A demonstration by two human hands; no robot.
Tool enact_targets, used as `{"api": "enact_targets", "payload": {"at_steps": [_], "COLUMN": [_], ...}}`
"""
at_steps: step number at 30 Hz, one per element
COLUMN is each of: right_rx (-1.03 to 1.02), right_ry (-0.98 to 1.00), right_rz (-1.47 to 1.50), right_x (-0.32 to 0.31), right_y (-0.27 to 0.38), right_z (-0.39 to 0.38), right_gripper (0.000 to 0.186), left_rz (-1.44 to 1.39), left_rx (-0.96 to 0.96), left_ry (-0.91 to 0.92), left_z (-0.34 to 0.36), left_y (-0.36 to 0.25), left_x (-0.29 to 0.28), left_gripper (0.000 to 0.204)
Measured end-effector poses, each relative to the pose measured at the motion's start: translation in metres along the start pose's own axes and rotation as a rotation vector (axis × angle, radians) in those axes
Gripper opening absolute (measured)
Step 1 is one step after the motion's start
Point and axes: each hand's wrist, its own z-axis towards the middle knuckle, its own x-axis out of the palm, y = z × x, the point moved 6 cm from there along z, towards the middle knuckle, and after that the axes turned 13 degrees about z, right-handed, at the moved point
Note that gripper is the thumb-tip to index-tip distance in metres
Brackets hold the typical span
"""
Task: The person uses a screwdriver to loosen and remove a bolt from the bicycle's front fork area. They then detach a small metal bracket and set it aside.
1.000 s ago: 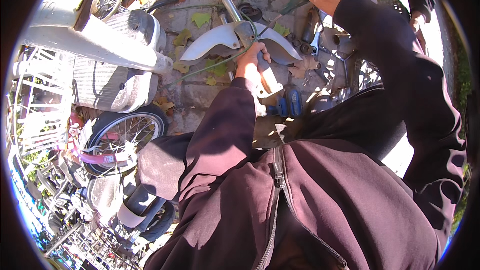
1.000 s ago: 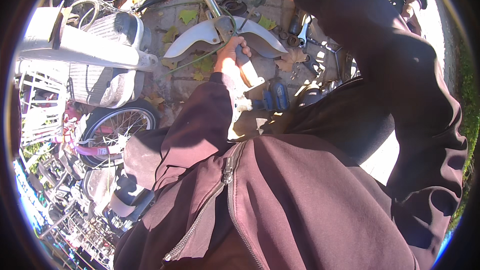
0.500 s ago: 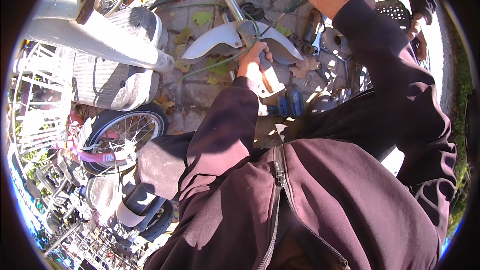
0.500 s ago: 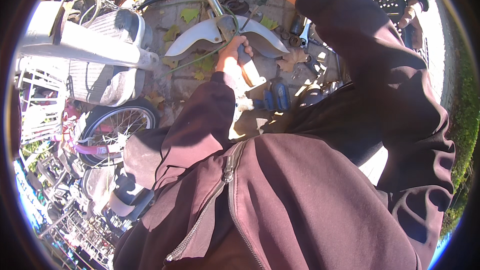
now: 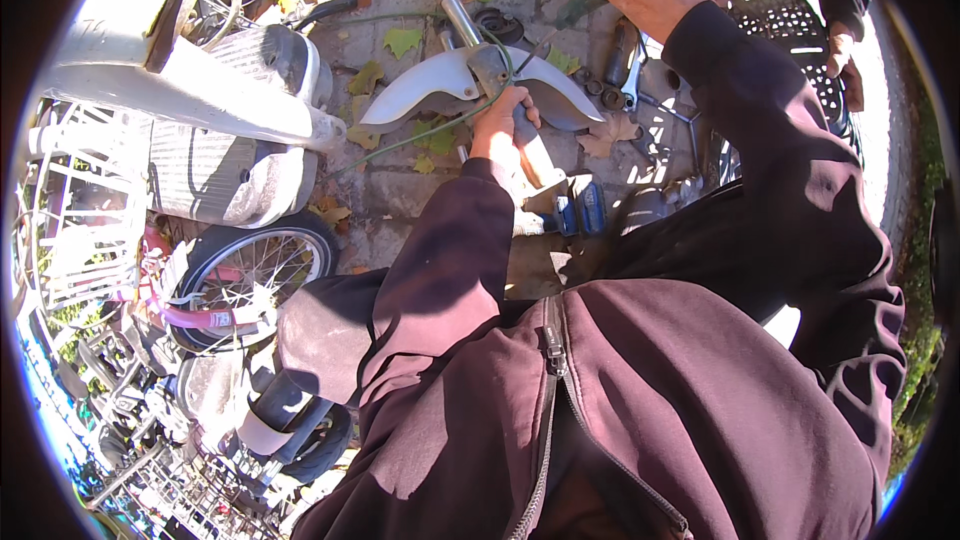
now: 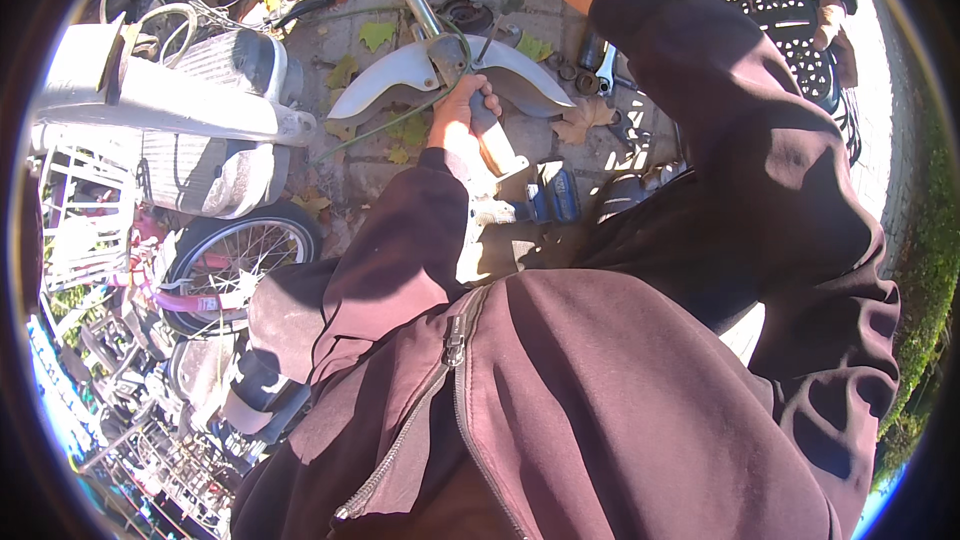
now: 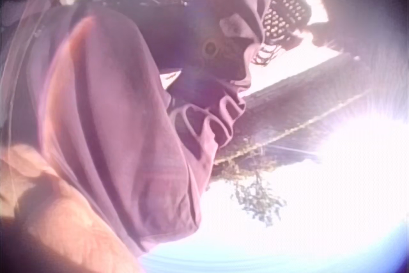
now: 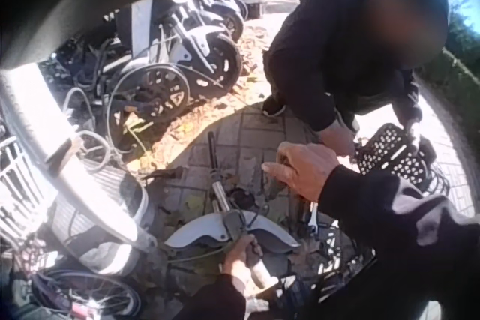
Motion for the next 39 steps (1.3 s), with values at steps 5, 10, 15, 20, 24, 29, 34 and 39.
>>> {"api": "enact_targets", "payload": {"at_steps": [5,10,15,20,24,29,34,39], "right_rx": [-0.455,-0.058,-0.284,-0.033,0.039,-0.231,-0.012,-0.172], "right_ry": [0.15,-0.107,-0.03,0.108,-0.067,0.218,-0.085,0.03], "right_rz": [0.465,-0.016,0.157,0.592,0.104,0.454,0.233,0.22], "right_x": [-0.004,-0.004,-0.005,0.009,-0.001,0.005,-0.001,-0.001], "right_y": [0.022,0.002,0.011,-0.007,-0.01,0.009,-0.01,-0.007], "right_z": [-0.013,-0.007,-0.01,-0.007,-0.003,-0.006,-0.006,-0.001], "right_gripper": [0.024,0.024,0.022,0.023,0.022,0.029,0.027,0.023], "left_rz": [0.015,0.014,-0.005,0.021,0.013,0.021,0.026,0.009], "left_rx": [-0.016,-0.008,-0.007,-0.011,-0.034,-0.027,0.0,0.003], "left_ry": [0.018,0.0,-0.002,0.004,-0.002,0.024,0.028,0.045], "left_z": [0.0,-0.001,-0.001,0.0,-0.001,-0.004,-0.006,-0.006], "left_y": [0.0,0.001,0.001,0.001,0.001,-0.002,-0.003,-0.002], "left_x": [0.0,0.0,-0.001,-0.001,-0.001,0.0,0.001,0.001], "left_gripper": [0.012,0.011,0.011,0.015,0.015,0.014,0.014,0.014]}}
